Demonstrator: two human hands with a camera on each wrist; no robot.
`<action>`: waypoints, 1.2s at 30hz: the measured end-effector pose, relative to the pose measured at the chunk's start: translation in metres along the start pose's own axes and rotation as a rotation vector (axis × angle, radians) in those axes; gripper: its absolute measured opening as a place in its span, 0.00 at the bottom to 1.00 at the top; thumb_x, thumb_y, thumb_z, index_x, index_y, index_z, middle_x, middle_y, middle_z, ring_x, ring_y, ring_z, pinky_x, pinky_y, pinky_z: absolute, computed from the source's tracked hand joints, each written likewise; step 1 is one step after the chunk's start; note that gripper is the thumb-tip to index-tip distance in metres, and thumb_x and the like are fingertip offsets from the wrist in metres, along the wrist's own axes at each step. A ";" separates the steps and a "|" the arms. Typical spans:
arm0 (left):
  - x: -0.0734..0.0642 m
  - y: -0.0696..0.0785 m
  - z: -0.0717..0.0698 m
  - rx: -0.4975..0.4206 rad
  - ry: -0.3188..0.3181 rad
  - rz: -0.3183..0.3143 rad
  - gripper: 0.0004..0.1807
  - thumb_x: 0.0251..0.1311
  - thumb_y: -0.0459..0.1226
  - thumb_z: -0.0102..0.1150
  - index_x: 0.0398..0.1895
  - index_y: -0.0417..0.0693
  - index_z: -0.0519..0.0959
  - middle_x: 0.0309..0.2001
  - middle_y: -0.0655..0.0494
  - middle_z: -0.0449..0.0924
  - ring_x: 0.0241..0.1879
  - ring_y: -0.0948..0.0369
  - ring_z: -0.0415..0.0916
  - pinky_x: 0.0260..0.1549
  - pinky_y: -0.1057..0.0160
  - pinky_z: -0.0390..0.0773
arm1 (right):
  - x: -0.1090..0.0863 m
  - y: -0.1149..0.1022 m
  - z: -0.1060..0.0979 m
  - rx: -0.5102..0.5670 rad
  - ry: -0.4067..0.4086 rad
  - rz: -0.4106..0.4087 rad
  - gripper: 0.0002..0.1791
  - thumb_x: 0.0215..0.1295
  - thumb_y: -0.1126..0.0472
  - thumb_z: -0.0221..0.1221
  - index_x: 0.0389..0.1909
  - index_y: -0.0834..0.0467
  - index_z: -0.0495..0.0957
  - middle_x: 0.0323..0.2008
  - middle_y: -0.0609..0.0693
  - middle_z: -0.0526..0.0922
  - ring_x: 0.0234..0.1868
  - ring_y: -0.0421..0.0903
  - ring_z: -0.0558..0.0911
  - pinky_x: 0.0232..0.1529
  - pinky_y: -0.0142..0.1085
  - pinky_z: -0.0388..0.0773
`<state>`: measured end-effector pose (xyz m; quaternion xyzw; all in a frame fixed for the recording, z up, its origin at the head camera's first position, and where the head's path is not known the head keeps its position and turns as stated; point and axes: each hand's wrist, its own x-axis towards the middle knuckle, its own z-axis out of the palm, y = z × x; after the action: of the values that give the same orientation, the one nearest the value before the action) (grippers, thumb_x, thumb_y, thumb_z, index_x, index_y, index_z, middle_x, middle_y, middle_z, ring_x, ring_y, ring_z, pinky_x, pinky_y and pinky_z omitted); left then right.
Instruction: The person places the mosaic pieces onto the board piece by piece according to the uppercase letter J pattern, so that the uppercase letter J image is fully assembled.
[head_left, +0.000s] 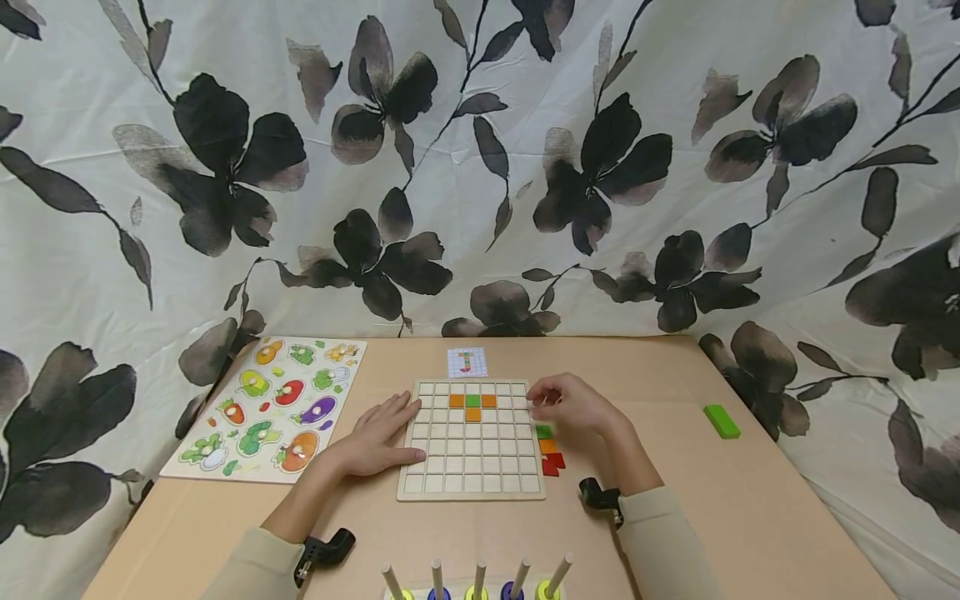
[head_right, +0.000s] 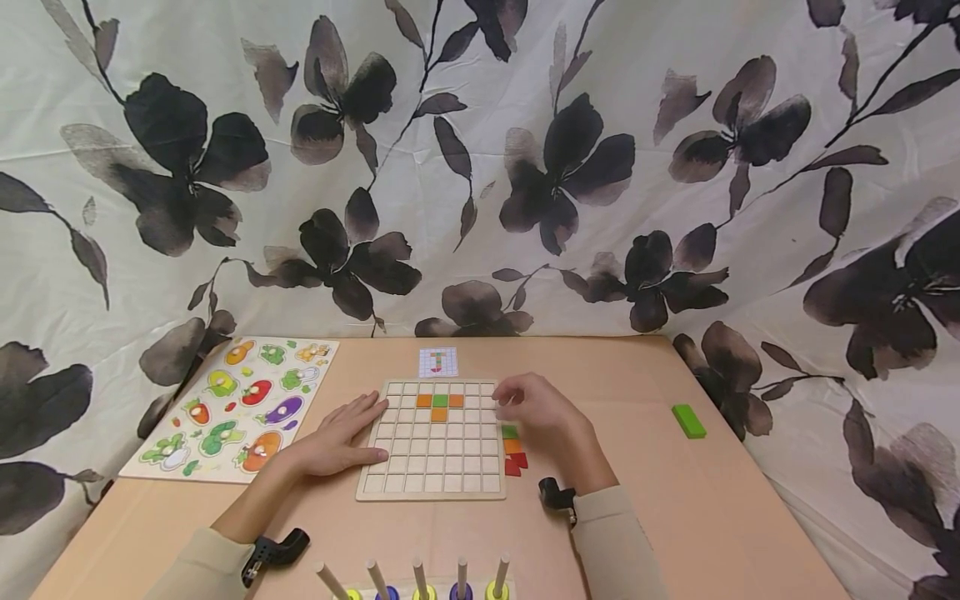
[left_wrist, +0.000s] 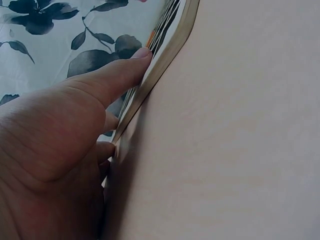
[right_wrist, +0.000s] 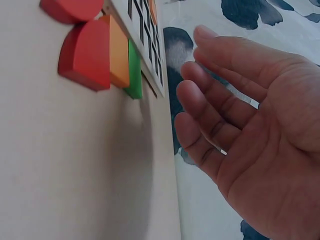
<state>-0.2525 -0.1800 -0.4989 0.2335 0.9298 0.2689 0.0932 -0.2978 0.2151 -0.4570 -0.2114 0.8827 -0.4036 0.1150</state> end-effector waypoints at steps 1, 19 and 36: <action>0.000 0.000 0.000 -0.001 0.000 0.001 0.53 0.64 0.62 0.64 0.83 0.45 0.57 0.84 0.39 0.43 0.84 0.39 0.37 0.79 0.34 0.39 | -0.001 0.001 -0.001 0.002 -0.007 0.008 0.13 0.64 0.67 0.70 0.49 0.62 0.86 0.38 0.49 0.85 0.41 0.48 0.78 0.45 0.36 0.77; -0.001 0.001 0.000 -0.014 -0.002 -0.001 0.53 0.63 0.62 0.64 0.83 0.44 0.57 0.85 0.40 0.43 0.84 0.39 0.37 0.79 0.34 0.39 | -0.005 0.013 -0.004 0.013 -0.121 0.098 0.10 0.61 0.69 0.72 0.43 0.60 0.87 0.34 0.50 0.84 0.37 0.47 0.78 0.39 0.35 0.77; 0.000 0.000 0.000 -0.010 -0.003 -0.005 0.53 0.63 0.62 0.64 0.83 0.45 0.57 0.85 0.40 0.43 0.84 0.40 0.37 0.79 0.35 0.39 | -0.005 0.013 -0.001 0.025 -0.154 0.100 0.09 0.59 0.72 0.71 0.40 0.61 0.86 0.32 0.52 0.83 0.35 0.47 0.77 0.36 0.34 0.75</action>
<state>-0.2523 -0.1798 -0.4985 0.2313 0.9288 0.2730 0.0965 -0.2976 0.2261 -0.4659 -0.1959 0.8757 -0.3909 0.2050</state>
